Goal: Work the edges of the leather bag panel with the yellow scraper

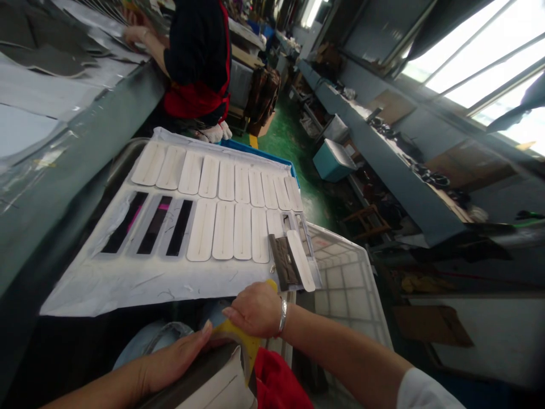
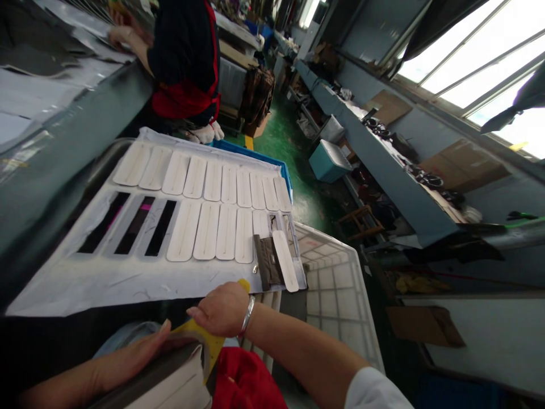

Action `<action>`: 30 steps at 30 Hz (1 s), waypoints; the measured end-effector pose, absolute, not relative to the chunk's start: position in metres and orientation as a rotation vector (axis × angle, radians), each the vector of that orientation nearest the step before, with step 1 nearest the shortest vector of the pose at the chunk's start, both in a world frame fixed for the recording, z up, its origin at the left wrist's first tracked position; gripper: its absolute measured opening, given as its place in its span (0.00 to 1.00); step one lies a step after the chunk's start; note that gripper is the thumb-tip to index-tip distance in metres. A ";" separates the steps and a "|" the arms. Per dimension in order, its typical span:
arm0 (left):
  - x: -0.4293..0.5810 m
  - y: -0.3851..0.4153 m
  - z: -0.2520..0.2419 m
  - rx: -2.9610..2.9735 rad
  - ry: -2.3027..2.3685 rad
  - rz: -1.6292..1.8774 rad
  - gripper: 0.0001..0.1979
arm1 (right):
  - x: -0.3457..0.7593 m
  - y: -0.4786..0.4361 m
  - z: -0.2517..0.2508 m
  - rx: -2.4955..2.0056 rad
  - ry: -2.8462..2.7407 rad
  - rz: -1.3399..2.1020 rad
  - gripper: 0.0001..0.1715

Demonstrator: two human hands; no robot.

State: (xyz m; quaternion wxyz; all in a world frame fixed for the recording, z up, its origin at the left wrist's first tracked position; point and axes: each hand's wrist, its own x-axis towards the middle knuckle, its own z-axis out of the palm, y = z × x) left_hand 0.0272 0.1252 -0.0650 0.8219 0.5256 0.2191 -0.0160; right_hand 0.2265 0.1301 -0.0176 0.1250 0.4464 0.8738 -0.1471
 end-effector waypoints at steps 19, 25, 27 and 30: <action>0.030 0.117 -0.080 1.074 0.635 -0.060 0.24 | 0.225 0.109 -0.020 1.428 2.573 -0.361 0.30; 0.033 0.116 -0.073 1.107 0.579 -0.021 0.25 | 0.226 0.098 -0.022 1.495 2.570 -0.373 0.28; 0.031 0.116 -0.076 1.181 0.568 -0.018 0.25 | 0.227 0.098 -0.023 1.481 2.581 -0.369 0.29; 0.026 0.116 -0.082 1.277 0.534 -0.022 0.23 | 0.226 0.105 -0.021 1.379 2.598 -0.393 0.29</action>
